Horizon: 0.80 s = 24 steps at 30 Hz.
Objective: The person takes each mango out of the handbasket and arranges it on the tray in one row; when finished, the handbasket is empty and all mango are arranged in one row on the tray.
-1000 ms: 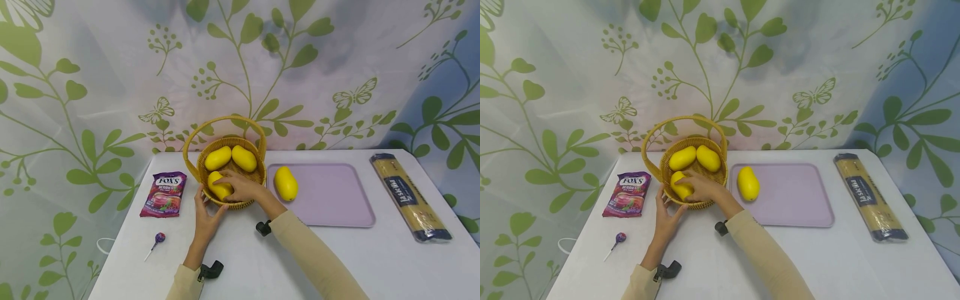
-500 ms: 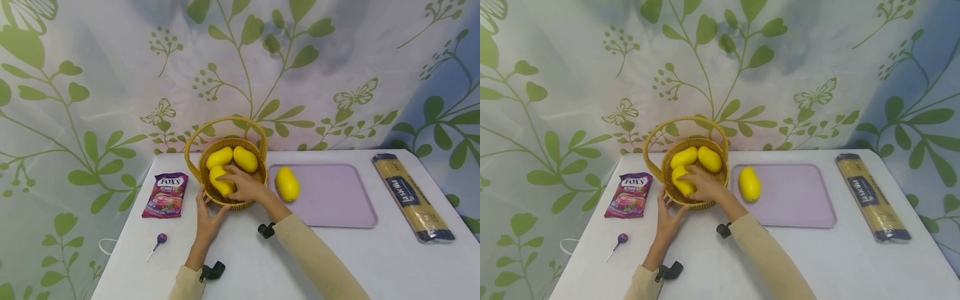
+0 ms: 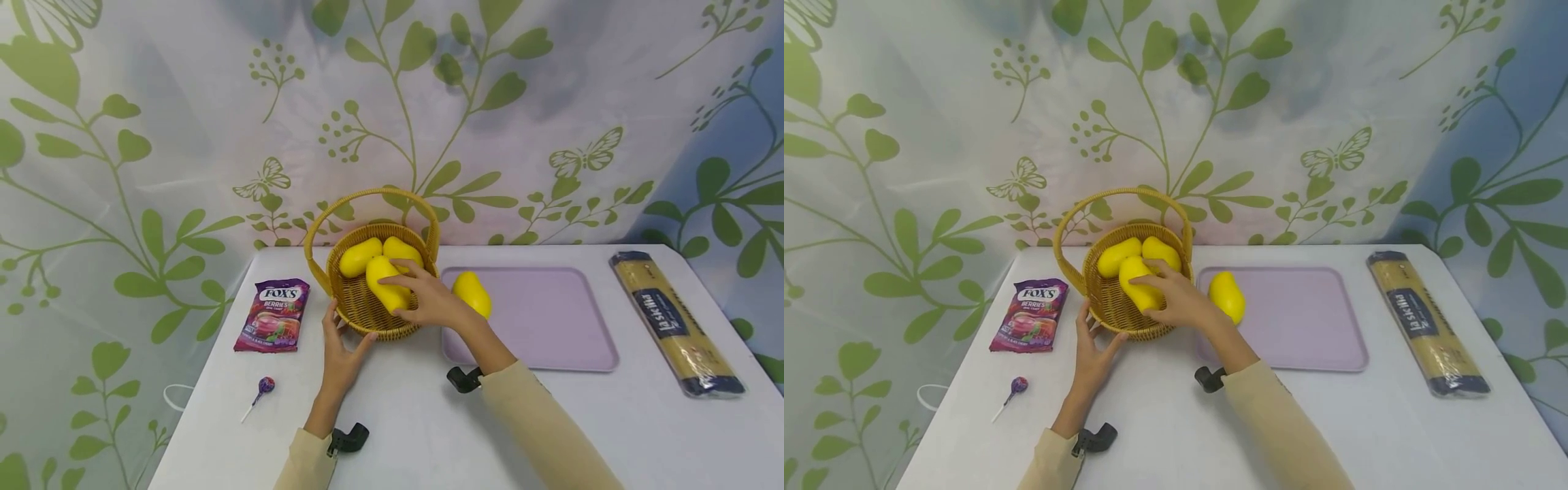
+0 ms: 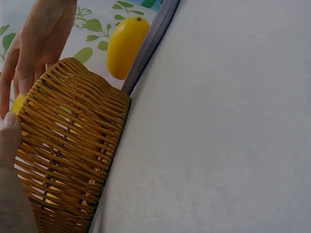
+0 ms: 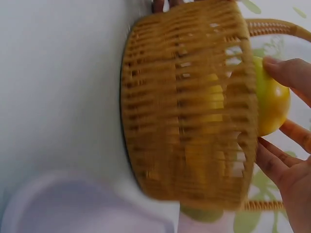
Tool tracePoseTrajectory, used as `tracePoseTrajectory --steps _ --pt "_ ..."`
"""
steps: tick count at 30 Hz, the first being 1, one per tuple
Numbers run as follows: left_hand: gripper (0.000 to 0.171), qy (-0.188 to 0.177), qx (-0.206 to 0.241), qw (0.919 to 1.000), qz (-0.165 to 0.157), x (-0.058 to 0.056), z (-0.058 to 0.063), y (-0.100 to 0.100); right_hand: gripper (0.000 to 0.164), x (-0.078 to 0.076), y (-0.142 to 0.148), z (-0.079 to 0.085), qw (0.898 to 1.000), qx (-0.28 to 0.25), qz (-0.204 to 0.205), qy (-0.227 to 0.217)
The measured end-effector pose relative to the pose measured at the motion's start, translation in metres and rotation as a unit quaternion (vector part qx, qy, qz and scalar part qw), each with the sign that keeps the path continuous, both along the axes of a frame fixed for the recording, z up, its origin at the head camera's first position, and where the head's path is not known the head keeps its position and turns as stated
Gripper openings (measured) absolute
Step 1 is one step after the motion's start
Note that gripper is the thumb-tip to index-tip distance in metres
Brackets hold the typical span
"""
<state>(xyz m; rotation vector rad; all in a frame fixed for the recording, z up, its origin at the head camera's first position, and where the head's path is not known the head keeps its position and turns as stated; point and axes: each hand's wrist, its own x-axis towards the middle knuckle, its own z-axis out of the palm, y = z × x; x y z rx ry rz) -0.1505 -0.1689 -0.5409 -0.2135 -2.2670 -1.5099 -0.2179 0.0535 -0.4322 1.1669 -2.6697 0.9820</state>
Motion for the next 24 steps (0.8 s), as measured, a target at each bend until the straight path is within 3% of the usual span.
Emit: tracePoseTrajectory --steps 3,12,24 --pt "0.095 0.006 -0.001 1.0000 0.001 0.000 -0.001 0.000 0.055 0.004 0.016 0.002 1.000 -0.010 -0.014 -0.004" --pt "0.091 0.013 0.010 0.9997 -0.020 0.014 0.031 0.007 0.057 0.016 0.062 0.010 0.998 -0.024 -0.057 0.004" --pt "0.091 0.022 0.012 0.9994 -0.025 0.014 0.032 0.008 0.060 0.023 0.133 -0.002 0.992 -0.050 -0.110 0.024"
